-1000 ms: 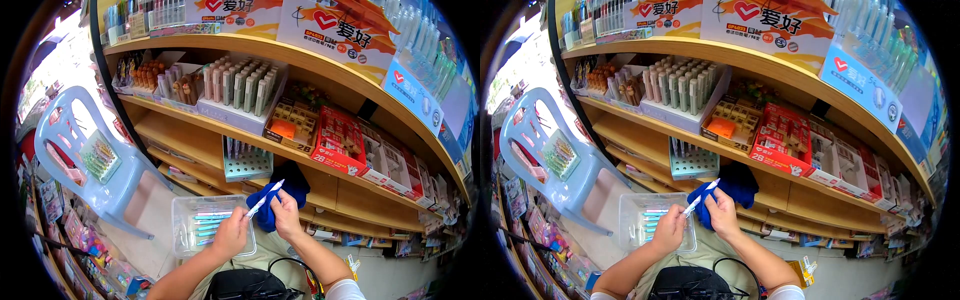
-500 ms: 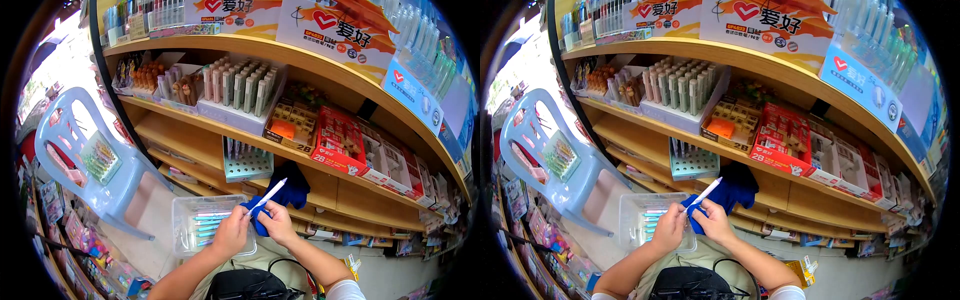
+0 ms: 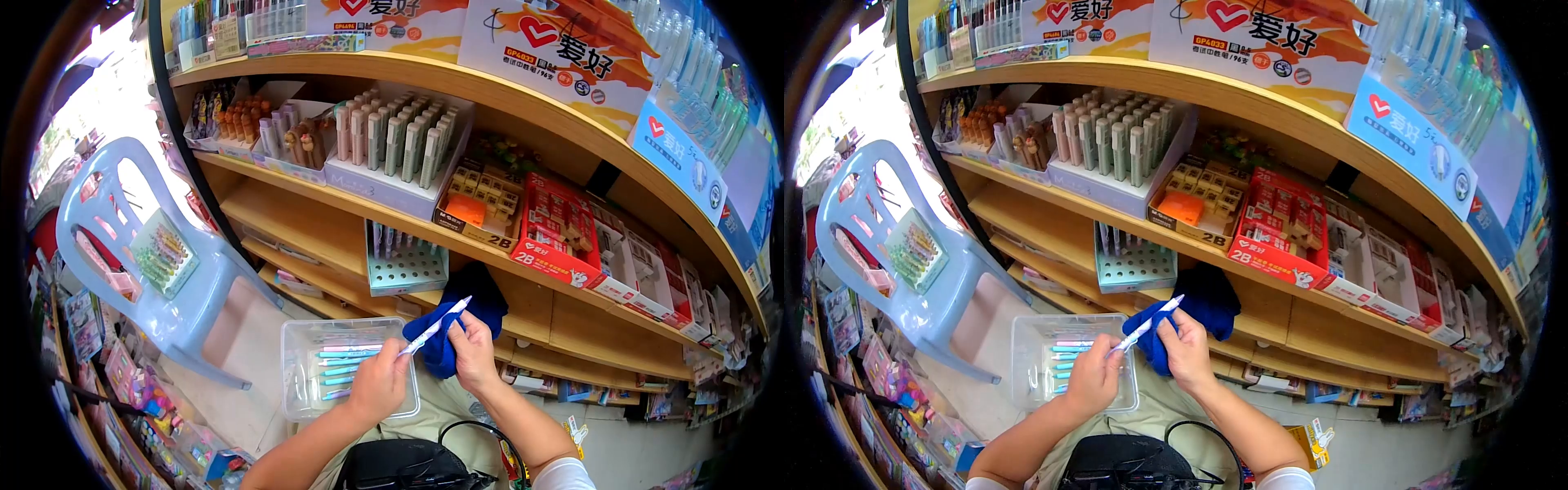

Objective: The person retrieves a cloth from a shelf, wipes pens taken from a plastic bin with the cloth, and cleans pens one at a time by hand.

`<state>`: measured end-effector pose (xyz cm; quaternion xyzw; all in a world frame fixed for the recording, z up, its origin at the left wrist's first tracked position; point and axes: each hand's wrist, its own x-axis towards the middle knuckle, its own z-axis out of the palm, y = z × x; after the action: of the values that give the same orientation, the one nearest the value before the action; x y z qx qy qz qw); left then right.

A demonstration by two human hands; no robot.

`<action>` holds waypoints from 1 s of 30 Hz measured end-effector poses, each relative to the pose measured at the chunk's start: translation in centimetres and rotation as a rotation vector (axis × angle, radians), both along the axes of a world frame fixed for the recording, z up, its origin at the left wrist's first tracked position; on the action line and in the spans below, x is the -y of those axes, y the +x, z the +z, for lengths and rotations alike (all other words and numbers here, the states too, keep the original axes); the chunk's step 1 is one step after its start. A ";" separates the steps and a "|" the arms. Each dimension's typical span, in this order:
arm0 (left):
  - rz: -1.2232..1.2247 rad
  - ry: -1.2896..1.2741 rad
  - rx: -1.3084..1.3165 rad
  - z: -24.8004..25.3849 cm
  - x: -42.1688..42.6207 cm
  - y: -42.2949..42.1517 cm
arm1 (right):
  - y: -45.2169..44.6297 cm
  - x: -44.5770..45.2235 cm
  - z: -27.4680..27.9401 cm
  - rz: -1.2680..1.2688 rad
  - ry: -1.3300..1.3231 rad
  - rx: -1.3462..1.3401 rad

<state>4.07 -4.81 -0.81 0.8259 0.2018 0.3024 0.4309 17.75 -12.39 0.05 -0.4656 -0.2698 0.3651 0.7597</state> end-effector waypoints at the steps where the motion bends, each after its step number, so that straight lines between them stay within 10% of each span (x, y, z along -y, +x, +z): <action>1: 0.005 0.009 0.000 0.0 0.0 -0.1 | -0.1 0.0 0.1 0.014 -0.008 -0.012; 30: -0.002 0.058 0.031 0.5 0.2 0.0 | 0.4 0.4 1.0 -0.047 -0.020 -0.027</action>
<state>4.09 -5.01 -0.36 0.8335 0.1855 0.3205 0.4101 18.19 -12.78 1.06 -0.4744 -0.2452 0.3561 0.7669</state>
